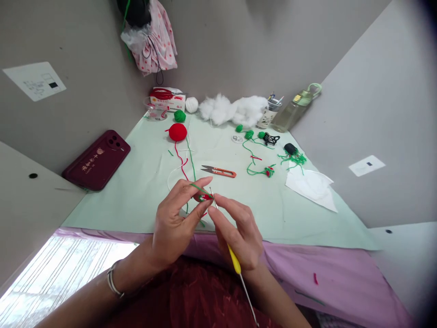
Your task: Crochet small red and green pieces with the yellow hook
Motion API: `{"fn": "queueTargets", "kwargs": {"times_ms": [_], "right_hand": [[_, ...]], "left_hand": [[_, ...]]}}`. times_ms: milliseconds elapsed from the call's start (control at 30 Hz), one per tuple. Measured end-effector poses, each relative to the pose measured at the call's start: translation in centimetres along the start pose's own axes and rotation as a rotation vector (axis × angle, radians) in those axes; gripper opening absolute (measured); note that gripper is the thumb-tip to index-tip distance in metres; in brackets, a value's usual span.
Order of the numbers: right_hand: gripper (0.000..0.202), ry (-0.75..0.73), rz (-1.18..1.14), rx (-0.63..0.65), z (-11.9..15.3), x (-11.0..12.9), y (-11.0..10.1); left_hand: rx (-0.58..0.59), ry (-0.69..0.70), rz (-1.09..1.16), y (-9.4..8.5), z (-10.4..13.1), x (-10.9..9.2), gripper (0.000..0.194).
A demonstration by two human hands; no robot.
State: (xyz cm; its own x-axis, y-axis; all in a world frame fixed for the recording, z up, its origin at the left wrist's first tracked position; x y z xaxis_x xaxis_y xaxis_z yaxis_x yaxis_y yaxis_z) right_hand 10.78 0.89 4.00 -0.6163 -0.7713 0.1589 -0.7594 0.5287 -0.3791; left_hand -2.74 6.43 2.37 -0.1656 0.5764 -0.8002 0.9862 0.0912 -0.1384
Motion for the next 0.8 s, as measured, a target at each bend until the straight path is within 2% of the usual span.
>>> {"fn": "queueTargets", "kwargs": {"times_ms": [100,467,800], "right_hand": [[0.035,-0.008,-0.02,-0.018,0.3,0.4,-0.2],[0.036,-0.009,-0.134,0.043,0.1,0.9,-0.2],[0.037,0.016,-0.158,0.008,0.5,0.9,-0.4]], "left_hand": [[-0.017,-0.019,0.01,-0.1,-0.1,0.0,0.046],[-0.066,0.043,-0.043,-0.8,-0.1,-0.2,0.051],[-0.088,0.112,-0.134,-1.0,-0.1,-0.9,0.048]]}}
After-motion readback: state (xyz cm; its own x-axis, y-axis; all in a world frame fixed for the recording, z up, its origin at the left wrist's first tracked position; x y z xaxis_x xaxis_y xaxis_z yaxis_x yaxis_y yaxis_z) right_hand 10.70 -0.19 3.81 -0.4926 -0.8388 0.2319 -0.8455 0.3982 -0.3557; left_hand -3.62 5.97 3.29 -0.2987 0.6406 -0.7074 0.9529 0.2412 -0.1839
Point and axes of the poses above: each hand's wrist, its own z-axis away from the middle knuckle, its own y-axis out of the palm, x = y × z, the point moved 8 cm from there along -z, towards the middle knuckle, and after that the axes turned 4 degrees about -z, right-handed, at the moved point
